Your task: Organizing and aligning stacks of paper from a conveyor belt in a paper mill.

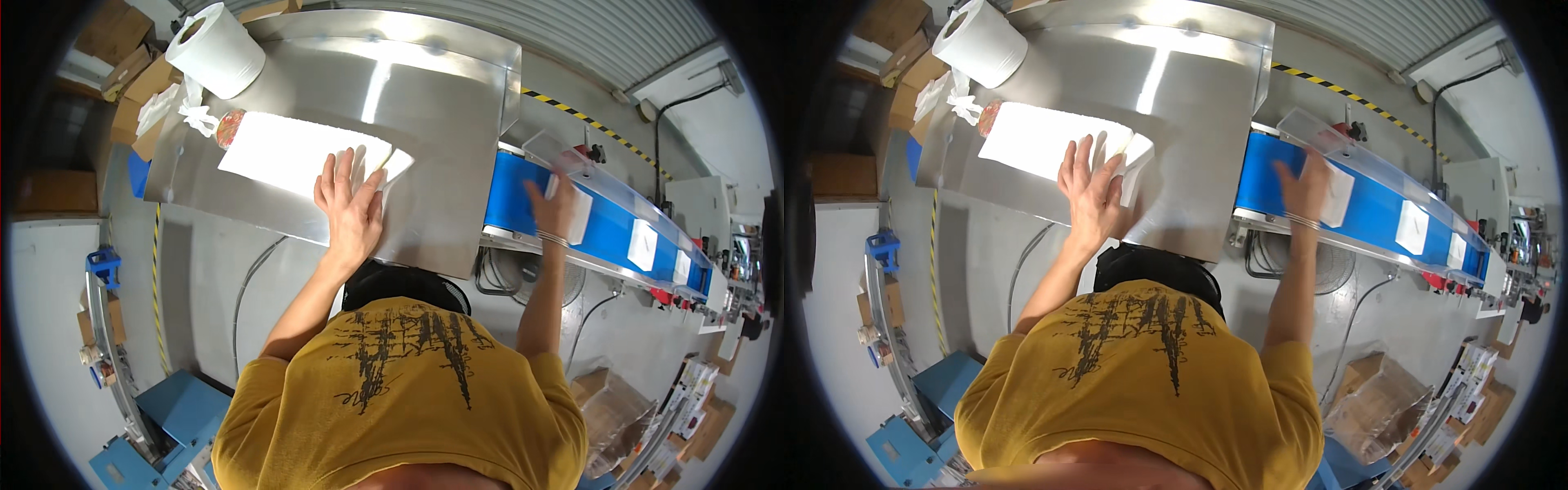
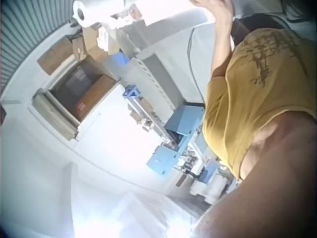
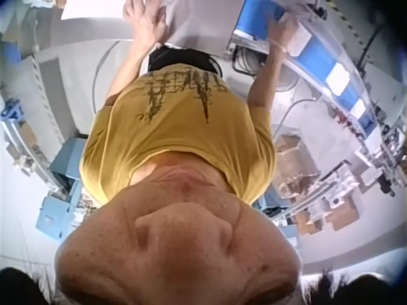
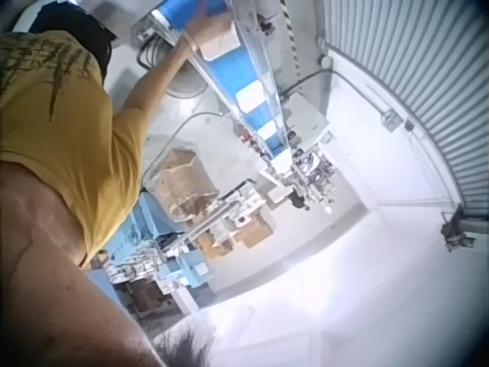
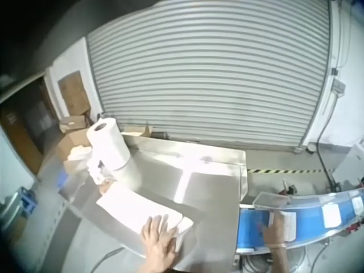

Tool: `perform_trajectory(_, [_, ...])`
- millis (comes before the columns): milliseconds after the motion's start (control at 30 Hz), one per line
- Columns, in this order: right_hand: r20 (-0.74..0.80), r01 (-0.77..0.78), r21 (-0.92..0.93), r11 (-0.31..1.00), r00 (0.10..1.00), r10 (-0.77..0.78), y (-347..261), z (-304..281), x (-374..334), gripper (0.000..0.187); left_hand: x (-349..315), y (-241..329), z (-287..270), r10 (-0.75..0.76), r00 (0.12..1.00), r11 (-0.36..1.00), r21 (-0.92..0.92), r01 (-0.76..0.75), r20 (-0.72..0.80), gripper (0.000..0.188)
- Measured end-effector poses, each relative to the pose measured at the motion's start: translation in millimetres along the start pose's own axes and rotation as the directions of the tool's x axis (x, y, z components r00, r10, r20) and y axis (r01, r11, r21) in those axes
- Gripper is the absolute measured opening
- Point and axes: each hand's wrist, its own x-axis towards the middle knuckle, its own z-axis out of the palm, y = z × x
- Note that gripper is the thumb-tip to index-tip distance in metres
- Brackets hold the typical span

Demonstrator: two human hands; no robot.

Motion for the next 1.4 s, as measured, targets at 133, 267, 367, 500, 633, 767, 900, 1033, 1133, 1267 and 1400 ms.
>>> perform_trajectory(133, [0.500, 0.002, 0.646, 0.764, 0.755, -0.424, -125, 20, 14, 0.051, -1, -3, -2, 0.025, 0.999, 1.000, 0.005, -0.025, 0.030, 0.038])
perform_trajectory(267, [0.334, 0.379, 0.620, 0.687, 0.665, -0.668, -136, 72, 10, 0.051, 5, 1, -10, 0.015, 1.000, 1.000, -0.019, -0.014, 0.019, 0.036])
perform_trajectory(367, [0.655, -0.472, 0.666, 0.577, 0.741, -0.150, -120, 55, -10, 0.042, 6, -6, -11, -0.058, 0.998, 0.998, -0.020, 0.057, -0.033, 0.035])
perform_trajectory(500, [0.450, -0.525, 0.699, 0.486, 0.851, 0.271, -16, 45, -22, 0.034, 4, -15, -11, -0.048, 0.999, 0.998, 0.028, 0.047, 0.014, 0.037])
perform_trajectory(633, [0.252, -0.570, 0.176, 0.802, 0.814, 0.523, 53, 4, -7, 0.049, 2, -17, -6, 0.012, 0.999, 0.999, 0.035, -0.011, -0.036, 0.037])
perform_trajectory(767, [-0.128, -0.202, -0.287, 0.936, 0.977, 0.171, 13, -1, -5, 0.064, 1, -17, -9, 0.026, 0.999, 0.999, 0.040, -0.025, -0.033, 0.038])
perform_trajectory(900, [0.419, 0.055, 0.594, 0.803, 0.831, -0.366, -107, 19, 11, 0.060, 0, -21, -12, 0.055, 0.998, 0.998, 0.021, -0.055, 0.011, 0.037])
perform_trajectory(1033, [0.444, 0.140, 0.673, 0.727, 0.709, -0.547, -152, 74, 12, 0.055, 8, -13, -20, 0.057, 0.998, 0.998, -0.038, -0.055, 0.038, 0.036])
perform_trajectory(1133, [0.302, 0.344, 0.647, 0.680, 0.704, -0.643, -138, 86, 3, 0.043, 10, -21, -19, -0.029, 0.999, 0.996, -0.085, 0.026, -0.035, 0.039])
perform_trajectory(1267, [0.712, -0.619, 0.579, 0.531, 0.701, 0.040, -75, 59, -12, 0.051, 6, -36, -21, -0.046, 0.999, 0.995, 0.093, 0.043, 0.027, 0.037])
perform_trajectory(1400, [0.434, -0.529, 0.367, 0.765, 0.825, 0.363, 97, 83, -25, 0.061, 6, -35, -13, -0.012, 1.000, 0.998, 0.060, 0.011, 0.009, 0.035])
